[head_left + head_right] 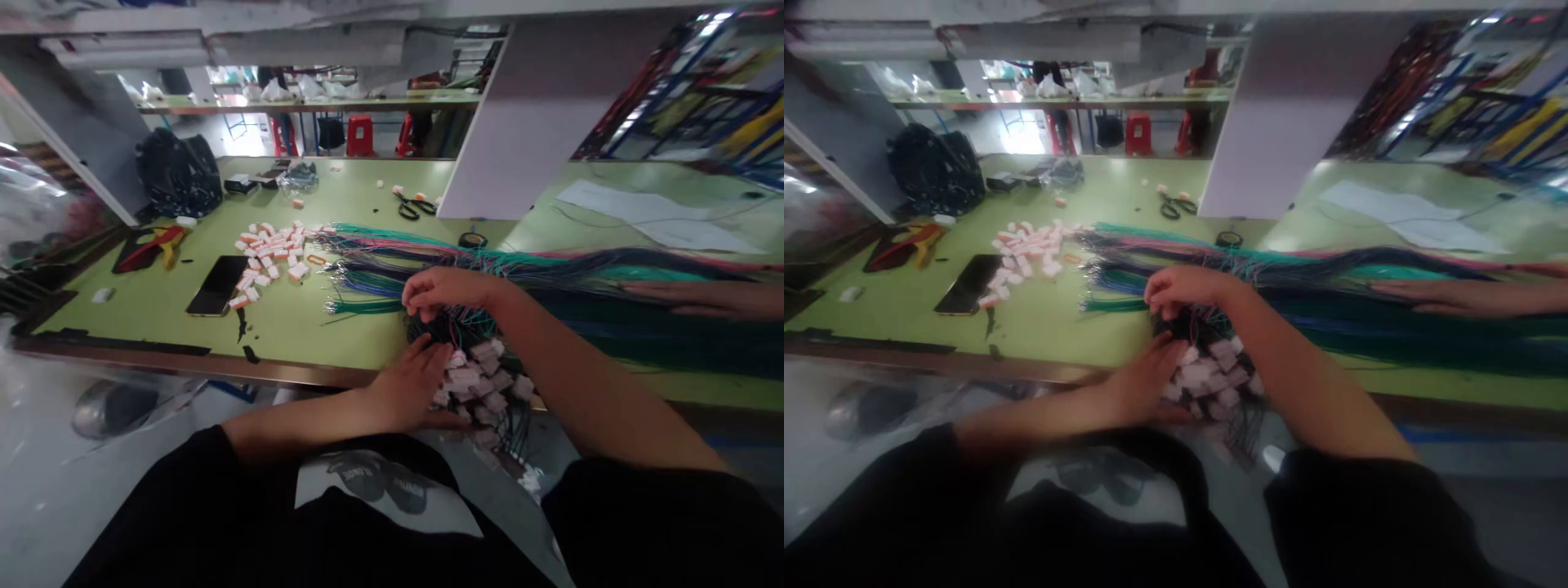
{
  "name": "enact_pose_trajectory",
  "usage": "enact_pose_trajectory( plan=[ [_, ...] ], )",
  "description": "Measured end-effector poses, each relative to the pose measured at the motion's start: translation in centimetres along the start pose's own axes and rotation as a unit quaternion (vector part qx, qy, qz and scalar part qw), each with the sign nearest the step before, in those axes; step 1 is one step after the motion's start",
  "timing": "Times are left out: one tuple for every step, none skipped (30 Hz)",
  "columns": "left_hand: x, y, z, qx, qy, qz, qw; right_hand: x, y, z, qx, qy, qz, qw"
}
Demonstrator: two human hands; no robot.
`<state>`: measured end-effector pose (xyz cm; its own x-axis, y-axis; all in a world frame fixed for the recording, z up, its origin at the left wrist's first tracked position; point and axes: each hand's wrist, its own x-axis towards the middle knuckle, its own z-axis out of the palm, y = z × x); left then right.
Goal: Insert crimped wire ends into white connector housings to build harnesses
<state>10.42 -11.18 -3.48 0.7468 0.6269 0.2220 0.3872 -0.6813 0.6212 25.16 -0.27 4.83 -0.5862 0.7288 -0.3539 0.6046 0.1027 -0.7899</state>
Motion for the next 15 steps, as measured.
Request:
enact_pose_trajectory(
  plan=[
    [0.2,0.2,0.7,0.031,0.002,-0.003,1.000,1.0,-0.5,0.4,-0.071,0.030,-0.028,0.997],
    [0.3,0.4,1.2,0.054,0.005,-0.008,0.999,2.1,-0.9,1.0,-0.141,0.050,-0.063,0.987],
    [0.4,0.6,1.4,0.066,0.005,-0.010,0.998,3.3,-1.2,1.8,-0.210,0.058,-0.099,0.971],
    [0.3,0.7,1.4,0.071,0.005,-0.011,0.997,4.4,-1.4,2.7,-0.271,0.054,-0.130,0.952],
    [0.1,0.7,1.2,0.069,0.005,-0.007,0.998,5.5,-1.5,3.7,-0.325,0.044,-0.148,0.933],
    [-0.3,0.5,0.8,0.064,0.004,0.004,0.998,6.3,-1.5,4.6,-0.369,0.042,-0.158,0.915],
    [-0.7,0.2,0.2,0.056,0.006,0.019,0.998,7.0,-1.4,5.4,-0.403,0.042,-0.159,0.900],
    [-1.3,-0.3,-0.6,0.050,0.008,0.038,0.998,7.4,-1.3,6.0,-0.428,0.046,-0.156,0.889],
    [-2.0,-1.0,-1.7,0.047,0.018,0.056,0.997,7.7,-1.2,6.4,-0.443,0.050,-0.151,0.882],
    [-2.8,-1.9,-2.9,0.049,0.041,0.060,0.996,7.7,-1.0,6.6,-0.452,0.050,-0.146,0.879],
    [-3.6,-3.1,-4.4,0.056,0.077,0.046,0.994,7.7,-0.9,6.7,-0.455,0.051,-0.143,0.877],
    [-4.5,-4.4,-6.1,0.070,0.113,0.012,0.991,7.6,-0.7,6.7,-0.459,0.055,-0.139,0.876],
    [-5.3,-5.7,-7.9,0.093,0.146,-0.033,0.984,7.6,-0.5,6.6,-0.465,0.060,-0.134,0.873],
    [-6.1,-7.1,-9.8,0.130,0.180,-0.101,0.970,7.5,-0.4,6.5,-0.471,0.067,-0.131,0.870],
    [-6.9,-8.4,-11.6,0.181,0.204,-0.181,0.945,7.4,-0.2,6.4,-0.479,0.077,-0.132,0.865]
  ],
)
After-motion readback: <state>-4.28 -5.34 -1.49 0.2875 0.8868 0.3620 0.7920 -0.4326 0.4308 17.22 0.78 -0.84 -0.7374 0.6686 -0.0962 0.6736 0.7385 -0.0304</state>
